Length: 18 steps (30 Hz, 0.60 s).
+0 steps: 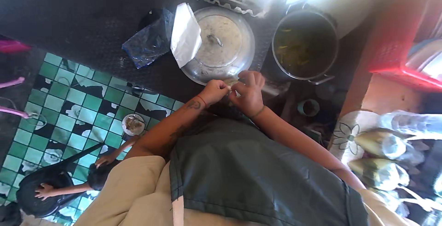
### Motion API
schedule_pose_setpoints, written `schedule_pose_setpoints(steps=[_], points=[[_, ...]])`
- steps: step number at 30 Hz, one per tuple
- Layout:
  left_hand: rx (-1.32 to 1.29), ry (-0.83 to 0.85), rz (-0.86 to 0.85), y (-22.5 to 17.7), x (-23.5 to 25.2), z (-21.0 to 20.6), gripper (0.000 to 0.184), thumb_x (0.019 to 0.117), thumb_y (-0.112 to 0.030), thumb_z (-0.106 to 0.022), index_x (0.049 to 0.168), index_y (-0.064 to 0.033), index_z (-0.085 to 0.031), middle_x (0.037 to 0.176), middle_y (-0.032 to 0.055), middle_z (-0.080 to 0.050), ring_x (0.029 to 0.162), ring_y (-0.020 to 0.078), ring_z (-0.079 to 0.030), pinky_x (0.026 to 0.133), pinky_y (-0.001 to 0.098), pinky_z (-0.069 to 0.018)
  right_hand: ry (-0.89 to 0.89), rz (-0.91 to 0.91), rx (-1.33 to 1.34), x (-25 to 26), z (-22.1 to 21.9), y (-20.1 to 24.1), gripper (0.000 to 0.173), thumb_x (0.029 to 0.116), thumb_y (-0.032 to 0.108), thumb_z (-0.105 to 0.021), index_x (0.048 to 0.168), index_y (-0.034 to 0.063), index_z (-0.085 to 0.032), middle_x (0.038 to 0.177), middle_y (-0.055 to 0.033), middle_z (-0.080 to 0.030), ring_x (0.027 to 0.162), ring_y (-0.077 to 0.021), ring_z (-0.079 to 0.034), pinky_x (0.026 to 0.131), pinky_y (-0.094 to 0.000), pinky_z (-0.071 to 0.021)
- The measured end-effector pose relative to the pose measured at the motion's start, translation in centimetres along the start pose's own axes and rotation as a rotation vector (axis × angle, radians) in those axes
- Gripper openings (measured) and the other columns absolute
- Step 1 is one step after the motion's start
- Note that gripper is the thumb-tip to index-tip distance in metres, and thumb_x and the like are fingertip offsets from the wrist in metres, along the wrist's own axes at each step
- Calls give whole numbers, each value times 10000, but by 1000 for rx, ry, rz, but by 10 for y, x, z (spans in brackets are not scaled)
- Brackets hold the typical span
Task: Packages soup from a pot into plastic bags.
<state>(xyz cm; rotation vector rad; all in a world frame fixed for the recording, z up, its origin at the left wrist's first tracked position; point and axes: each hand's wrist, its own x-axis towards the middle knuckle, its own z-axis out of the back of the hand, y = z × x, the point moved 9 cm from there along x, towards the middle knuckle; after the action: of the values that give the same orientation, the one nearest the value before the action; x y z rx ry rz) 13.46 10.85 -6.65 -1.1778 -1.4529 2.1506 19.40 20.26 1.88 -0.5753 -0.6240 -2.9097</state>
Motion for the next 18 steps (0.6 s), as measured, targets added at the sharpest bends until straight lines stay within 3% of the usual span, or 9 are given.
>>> schedule_pose_setpoints(steps=[2, 6, 8, 12, 15, 18], points=[[23, 12, -31, -4, -1, 2, 147, 997, -102, -644, 953, 31, -686, 802, 78, -627, 717, 120, -557, 700, 315, -478, -26, 45, -5, 2, 3, 7, 102, 821, 161, -729, 746, 100, -695, 1171, -203, -665, 1148, -443, -567, 939, -608, -409], [-28, 51, -170, -10, -6, 4, 175, 984, -50, -639, 1128, 47, -667, 1027, 126, -685, 907, 139, -649, 854, 329, -551, -78, 69, 56, 9, 17, 14, 107, 821, 209, -764, 794, 111, -731, 1162, -196, -664, 1154, -435, -568, 968, -599, -415], [7, 31, -308, -11, -11, 6, 140, 982, -86, -647, 1068, 17, -688, 1025, 91, -680, 907, 114, -638, 840, 320, -548, -93, 57, 93, 11, 22, 17, 139, 824, 245, -780, 809, 112, -744, 1170, -193, -669, 1174, -439, -570, 990, -612, -428], [262, -27, -591, -31, -22, 6, 204, 930, -170, -698, 1070, -24, -728, 1173, 108, -651, 1061, 157, -638, 916, 361, -560, -149, -15, 62, 10, 42, 15, 148, 796, 253, -807, 810, 117, -750, 1179, -151, -692, 1184, -385, -595, 990, -577, -459], [492, -161, -777, -59, -30, -2, 204, 921, -167, -685, 985, 19, -738, 1084, 193, -704, 1078, 327, -650, 958, 505, -511, -232, -51, 13, 4, 61, 11, 124, 766, 223, -818, 786, 129, -740, 1152, -124, -697, 1169, -352, -602, 968, -541, -470], [595, -180, -934, -99, -37, -23, 251, 969, -158, -594, 907, 44, -730, 971, 209, -721, 1014, 361, -672, 961, 529, -502, -316, -86, 31, -8, 92, 6, 92, 796, 187, -808, 853, 123, -775, 1123, -122, -707, 1159, -339, -612, 968, -524, -478]])
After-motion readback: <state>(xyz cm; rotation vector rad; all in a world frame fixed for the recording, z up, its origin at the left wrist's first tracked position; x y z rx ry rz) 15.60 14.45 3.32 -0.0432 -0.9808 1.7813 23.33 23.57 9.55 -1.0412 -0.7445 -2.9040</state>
